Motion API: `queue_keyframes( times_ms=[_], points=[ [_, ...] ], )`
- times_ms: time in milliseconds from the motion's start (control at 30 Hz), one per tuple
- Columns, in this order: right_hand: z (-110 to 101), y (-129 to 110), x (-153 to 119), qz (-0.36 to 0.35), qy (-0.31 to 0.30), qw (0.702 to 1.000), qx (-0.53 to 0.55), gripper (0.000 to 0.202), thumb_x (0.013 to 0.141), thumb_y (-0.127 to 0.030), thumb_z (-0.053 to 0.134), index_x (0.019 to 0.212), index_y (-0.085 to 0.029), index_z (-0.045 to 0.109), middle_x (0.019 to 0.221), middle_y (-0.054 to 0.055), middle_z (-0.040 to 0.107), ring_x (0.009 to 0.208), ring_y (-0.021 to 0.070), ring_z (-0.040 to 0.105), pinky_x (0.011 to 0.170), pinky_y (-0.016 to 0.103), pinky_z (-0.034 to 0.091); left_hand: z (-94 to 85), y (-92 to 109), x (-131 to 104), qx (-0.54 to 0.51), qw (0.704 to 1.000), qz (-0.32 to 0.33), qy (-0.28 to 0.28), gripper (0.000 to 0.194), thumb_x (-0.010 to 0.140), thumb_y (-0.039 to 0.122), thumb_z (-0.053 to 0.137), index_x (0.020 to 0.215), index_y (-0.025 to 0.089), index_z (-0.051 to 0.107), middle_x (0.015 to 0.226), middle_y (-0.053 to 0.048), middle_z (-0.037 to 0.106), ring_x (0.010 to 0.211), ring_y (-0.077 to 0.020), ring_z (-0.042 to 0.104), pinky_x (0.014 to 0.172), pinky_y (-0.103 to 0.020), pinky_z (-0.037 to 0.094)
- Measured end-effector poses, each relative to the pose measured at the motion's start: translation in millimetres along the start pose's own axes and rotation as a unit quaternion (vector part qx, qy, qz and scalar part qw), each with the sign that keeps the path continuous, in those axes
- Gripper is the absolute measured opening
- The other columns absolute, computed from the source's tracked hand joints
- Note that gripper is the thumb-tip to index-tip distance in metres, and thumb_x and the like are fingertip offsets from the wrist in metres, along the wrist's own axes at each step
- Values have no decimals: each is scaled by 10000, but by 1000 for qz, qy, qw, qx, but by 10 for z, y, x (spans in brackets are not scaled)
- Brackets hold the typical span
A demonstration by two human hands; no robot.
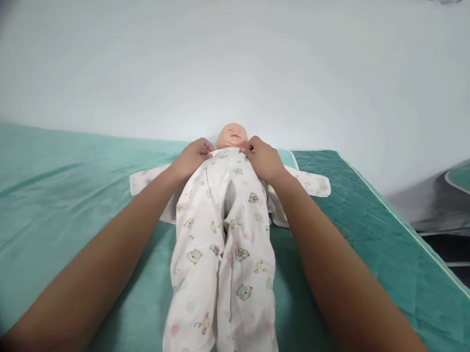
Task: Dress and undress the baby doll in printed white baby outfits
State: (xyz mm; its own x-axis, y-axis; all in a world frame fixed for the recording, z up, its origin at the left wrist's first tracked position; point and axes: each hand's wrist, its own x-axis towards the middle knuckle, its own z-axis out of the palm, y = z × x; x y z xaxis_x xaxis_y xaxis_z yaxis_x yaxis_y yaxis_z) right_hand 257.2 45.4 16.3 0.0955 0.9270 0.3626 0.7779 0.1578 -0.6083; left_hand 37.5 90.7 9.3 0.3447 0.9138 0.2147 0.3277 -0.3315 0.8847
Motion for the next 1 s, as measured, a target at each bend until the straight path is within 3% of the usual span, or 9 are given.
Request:
queue_keyframes(
  times_ms=[167,267,367,433,500,600,700,833,1000],
  points=[
    [120,76,-56,27,45,990,134,176,827,-375,618,768,-234,530,756,-10,600,700,167,517,712,312,409,-1,58,-37,-7,999,-41,25,111,786,133,570,879,188,594,821,-28,653,709,-166,602,677,-287,439],
    [142,95,-155,26,54,981,185,184,814,-401,624,818,-225,569,807,-7,622,763,166,544,733,301,424,24,46,-117,88,993,25,69,67,827,190,582,891,185,600,894,-44,671,828,-182,613,764,-303,460],
    [107,100,-218,44,54,980,188,242,797,-442,640,843,-208,601,900,25,656,857,183,570,771,308,434,50,30,-160,243,961,109,80,100,893,237,536,910,175,612,1016,-101,669,1005,-234,583,870,-346,442],
    [50,96,-244,59,32,979,191,277,790,-473,647,832,-202,608,915,33,669,859,186,576,766,307,437,48,36,-177,315,938,127,64,157,931,260,489,950,168,615,1048,-127,666,1059,-262,562,880,-364,428],
    [-31,86,-264,68,-11,980,187,305,799,-506,637,820,-202,617,904,28,679,832,183,573,744,302,433,26,50,-190,337,934,108,45,207,957,297,442,986,174,606,1002,-120,674,965,-258,585,805,-358,426],
    [-162,75,-279,65,-85,979,175,315,817,-527,615,811,-213,617,892,14,683,787,172,555,706,289,423,-34,63,-183,295,952,76,24,223,964,339,421,966,200,596,907,-68,680,791,-211,585,693,-321,394],
    [-234,95,-252,52,-119,979,159,268,820,-479,614,766,-218,580,809,-4,649,709,148,509,657,271,398,-90,45,-114,232,971,56,24,210,941,355,462,896,204,599,868,-38,683,782,-189,585,677,-300,377],
    [-173,177,-159,42,-78,987,134,193,811,-396,611,747,-219,567,743,-19,611,668,136,474,634,269,366,-81,-17,30,209,975,26,65,199,910,348,506,844,191,610,857,-40,682,798,-188,582,690,-302,381],
    [6,250,-57,62,37,994,78,202,803,-383,609,702,-222,542,661,-22,551,646,152,454,625,289,340,24,-80,116,228,967,13,115,195,895,351,531,892,195,647,860,-54,697,799,-201,586,722,-318,411]
  ],
)
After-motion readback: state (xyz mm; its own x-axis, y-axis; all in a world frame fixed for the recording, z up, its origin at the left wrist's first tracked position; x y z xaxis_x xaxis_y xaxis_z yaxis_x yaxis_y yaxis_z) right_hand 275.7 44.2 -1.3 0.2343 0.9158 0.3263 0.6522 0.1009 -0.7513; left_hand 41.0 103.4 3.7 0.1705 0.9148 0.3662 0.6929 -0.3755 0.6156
